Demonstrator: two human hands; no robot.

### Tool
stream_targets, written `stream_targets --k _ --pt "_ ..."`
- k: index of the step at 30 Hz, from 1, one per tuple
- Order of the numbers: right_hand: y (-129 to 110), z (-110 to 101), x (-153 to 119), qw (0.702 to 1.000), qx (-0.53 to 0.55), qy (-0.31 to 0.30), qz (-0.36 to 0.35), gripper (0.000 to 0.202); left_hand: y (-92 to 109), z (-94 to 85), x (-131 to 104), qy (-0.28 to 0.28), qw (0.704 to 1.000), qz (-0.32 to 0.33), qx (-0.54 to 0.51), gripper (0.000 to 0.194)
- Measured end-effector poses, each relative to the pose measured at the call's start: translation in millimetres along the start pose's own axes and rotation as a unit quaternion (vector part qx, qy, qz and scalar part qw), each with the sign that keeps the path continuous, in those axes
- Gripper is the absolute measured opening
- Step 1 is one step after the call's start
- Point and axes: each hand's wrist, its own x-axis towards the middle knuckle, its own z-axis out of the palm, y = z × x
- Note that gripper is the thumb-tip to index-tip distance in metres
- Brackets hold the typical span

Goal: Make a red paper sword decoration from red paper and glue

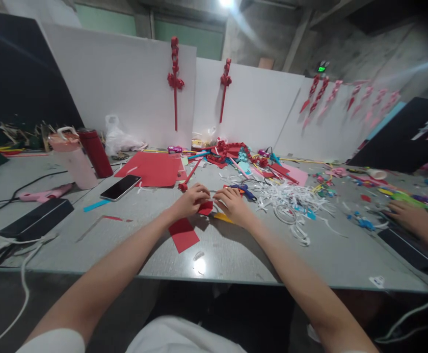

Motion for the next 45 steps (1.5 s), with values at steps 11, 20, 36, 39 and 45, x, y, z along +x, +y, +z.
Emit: stream_targets --k 11,20,36,39,45 --pt "3 7 -2 0.994 0.054 0.058 0.079 0.022 8 5.4 4 0.052 0.994 -0.092 -0.018 0.026" --pt "-3 7 -2 0.989 0.058 0.085 0.102 0.021 12 8.9 4 0.006 0.993 -0.116 -0.033 0.028" --pt "25 20 -8 0.996 0.002 -0.056 0.069 0.027 -15 0.3 0 0.108 0.975 -0.193 -0.018 0.031" --pt "21 23 -6 0.99 0.082 -0.039 0.108 0.034 -10 1.3 0 0.079 0.983 -0.162 -0.036 0.03" --pt "16 14 -2 0.916 0.339 0.002 0.216 0.039 10 2.0 2 -0.011 0.99 -0.104 -0.089 0.027"
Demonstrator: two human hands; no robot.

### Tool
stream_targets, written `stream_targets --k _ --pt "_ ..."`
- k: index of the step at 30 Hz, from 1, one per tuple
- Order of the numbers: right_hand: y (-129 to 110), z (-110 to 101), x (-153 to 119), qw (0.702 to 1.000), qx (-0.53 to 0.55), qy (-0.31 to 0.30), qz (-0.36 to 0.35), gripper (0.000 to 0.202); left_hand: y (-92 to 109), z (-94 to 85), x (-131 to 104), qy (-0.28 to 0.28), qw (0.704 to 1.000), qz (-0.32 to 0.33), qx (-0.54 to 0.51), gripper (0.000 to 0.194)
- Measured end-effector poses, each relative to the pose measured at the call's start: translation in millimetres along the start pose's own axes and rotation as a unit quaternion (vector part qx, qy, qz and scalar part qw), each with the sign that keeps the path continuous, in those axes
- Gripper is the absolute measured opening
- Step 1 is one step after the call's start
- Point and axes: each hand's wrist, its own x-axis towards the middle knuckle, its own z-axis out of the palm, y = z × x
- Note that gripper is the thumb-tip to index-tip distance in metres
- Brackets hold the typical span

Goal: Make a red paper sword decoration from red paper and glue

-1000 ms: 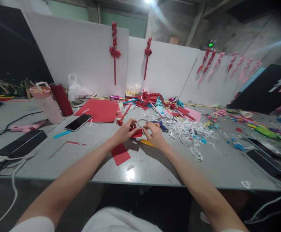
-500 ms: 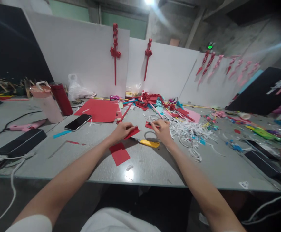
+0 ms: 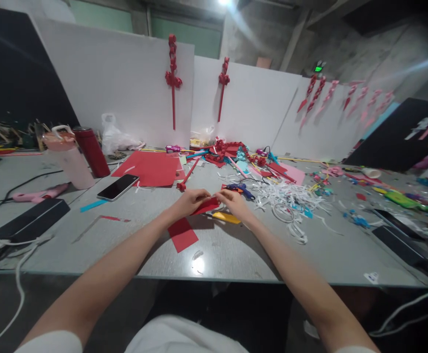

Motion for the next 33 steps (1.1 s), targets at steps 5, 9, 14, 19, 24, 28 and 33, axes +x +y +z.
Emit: stream_targets --k 5,9,14,19,24,28,33 --pt "-1 5 -1 1.0 0.0 0.006 0.021 0.032 5 -3.8 2 0.024 0.999 -0.02 0.013 0.03" --pt "1 5 0 0.997 0.049 0.055 0.035 0.034 -4 -6.2 4 0.079 0.996 -0.047 0.002 0.029" --pt "7 4 3 0.989 0.079 0.121 0.04 0.035 -22 -7.3 8 0.129 0.985 -0.111 -0.019 0.03" --pt "-2 0 0 0.997 0.017 0.08 0.004 0.03 -22 -6.8 7 0.115 0.988 -0.103 -0.017 0.028" --pt "-13 -3 -4 0.998 -0.048 0.02 -0.03 0.029 -8 -1.7 6 0.041 0.997 -0.059 -0.019 0.026" --pt "-7 -4 -3 0.995 -0.082 0.045 -0.032 0.03 -4 0.8 7 0.059 0.995 -0.071 -0.029 0.026" --pt "-5 -5 -2 0.982 -0.161 0.058 -0.082 0.025 -5 4.3 6 0.078 0.992 -0.096 -0.02 0.026"
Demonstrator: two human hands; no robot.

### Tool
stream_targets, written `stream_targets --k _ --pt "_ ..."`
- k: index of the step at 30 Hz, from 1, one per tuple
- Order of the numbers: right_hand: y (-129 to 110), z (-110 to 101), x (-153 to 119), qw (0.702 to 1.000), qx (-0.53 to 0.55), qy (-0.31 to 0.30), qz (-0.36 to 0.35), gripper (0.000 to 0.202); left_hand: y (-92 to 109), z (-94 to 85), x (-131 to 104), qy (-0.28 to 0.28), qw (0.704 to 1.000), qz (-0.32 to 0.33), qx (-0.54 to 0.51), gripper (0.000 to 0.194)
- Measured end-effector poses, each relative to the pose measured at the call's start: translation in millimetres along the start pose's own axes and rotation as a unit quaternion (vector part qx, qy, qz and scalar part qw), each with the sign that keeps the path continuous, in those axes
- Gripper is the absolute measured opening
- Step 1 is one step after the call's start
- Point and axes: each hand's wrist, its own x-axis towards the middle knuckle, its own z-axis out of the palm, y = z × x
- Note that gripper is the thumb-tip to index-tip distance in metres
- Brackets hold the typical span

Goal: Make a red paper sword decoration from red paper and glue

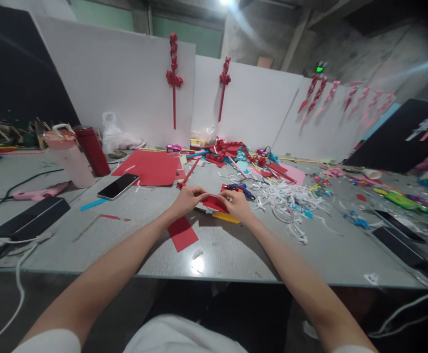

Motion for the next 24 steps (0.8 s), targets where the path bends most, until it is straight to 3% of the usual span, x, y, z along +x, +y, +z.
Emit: stream_targets --k 3,6,18,24 --pt "-4.9 -0.1 -0.2 1.0 -0.014 -0.015 -0.016 0.023 0.9 3.4 -0.7 0.015 1.0 0.006 0.008 0.029" --pt "-6.9 0.1 0.0 0.999 0.032 -0.04 0.012 0.024 2.4 5.0 -0.2 0.015 1.0 0.006 -0.012 0.033" --pt "-0.9 0.7 0.7 1.0 0.004 0.003 0.029 0.02 -0.6 5.5 1.2 0.031 0.998 -0.028 -0.045 0.028" --pt "-8.0 5.8 -2.7 0.993 -0.074 0.091 -0.019 0.015 0.3 8.1 -0.4 0.048 0.999 -0.006 -0.004 0.025"
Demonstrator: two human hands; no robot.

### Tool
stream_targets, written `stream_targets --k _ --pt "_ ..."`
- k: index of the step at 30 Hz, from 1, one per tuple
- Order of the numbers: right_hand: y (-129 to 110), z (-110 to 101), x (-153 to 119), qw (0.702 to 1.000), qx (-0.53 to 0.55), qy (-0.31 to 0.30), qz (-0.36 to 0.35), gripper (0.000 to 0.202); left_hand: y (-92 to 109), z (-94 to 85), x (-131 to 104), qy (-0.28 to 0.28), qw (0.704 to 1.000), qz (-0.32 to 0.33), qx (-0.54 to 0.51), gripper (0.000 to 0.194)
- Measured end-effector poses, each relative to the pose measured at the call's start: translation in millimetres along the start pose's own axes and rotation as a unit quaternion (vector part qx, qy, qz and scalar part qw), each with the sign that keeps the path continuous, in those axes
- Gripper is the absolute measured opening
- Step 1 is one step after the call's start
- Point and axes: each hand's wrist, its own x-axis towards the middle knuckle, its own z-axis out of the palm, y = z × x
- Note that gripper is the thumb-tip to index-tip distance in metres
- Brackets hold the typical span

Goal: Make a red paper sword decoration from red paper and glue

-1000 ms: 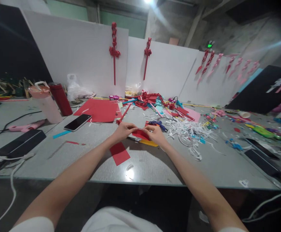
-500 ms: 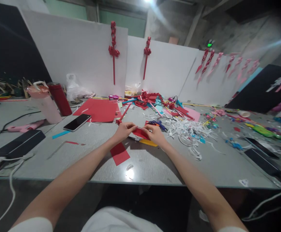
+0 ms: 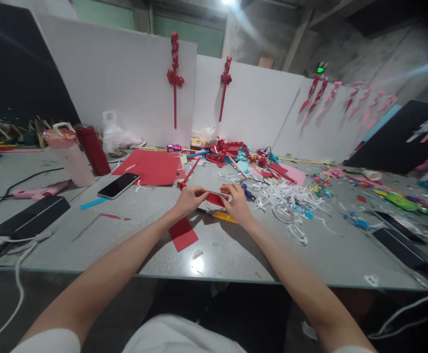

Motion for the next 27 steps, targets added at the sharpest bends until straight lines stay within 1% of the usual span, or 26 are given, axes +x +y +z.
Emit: stream_targets --k 2,5,7,9,11,13,17,22,24,27 --pt "-6 1 -2 1.0 0.001 -0.001 -0.008 0.012 0 1.9 -1 0.004 1.0 0.003 -0.007 0.025" --pt "-14 6 -4 0.999 0.043 -0.021 -0.009 0.016 2 4.2 -2 0.003 1.0 0.011 -0.02 0.027" --pt "-17 10 -6 0.997 0.07 -0.016 0.014 0.017 4 5.1 -2 0.0 1.0 0.02 -0.023 0.026" --pt "-18 13 -8 0.994 0.1 -0.007 0.051 0.017 7 5.6 -3 0.006 0.999 0.035 -0.013 0.024" --pt "-20 14 -9 0.989 0.124 -0.001 0.082 0.018 8 5.8 -3 0.016 0.998 0.062 0.013 0.021" --pt "-23 14 -10 0.986 0.136 -0.002 0.093 0.018 7 5.9 -4 0.025 0.994 0.097 0.046 0.019" --pt "-28 13 -12 0.989 0.126 0.005 0.082 0.02 4 6.5 -6 0.025 0.986 0.147 0.072 0.015" --pt "-28 12 -12 0.992 0.107 0.006 0.066 0.021 -1 7.8 -5 0.003 0.981 0.181 0.073 0.013" --pt "-26 12 -12 0.993 0.104 -0.002 0.058 0.021 -4 7.9 -5 -0.007 0.978 0.195 0.074 0.014" --pt "-24 11 -12 0.994 0.092 -0.019 0.048 0.022 -6 7.6 -5 -0.012 0.977 0.198 0.078 0.014"
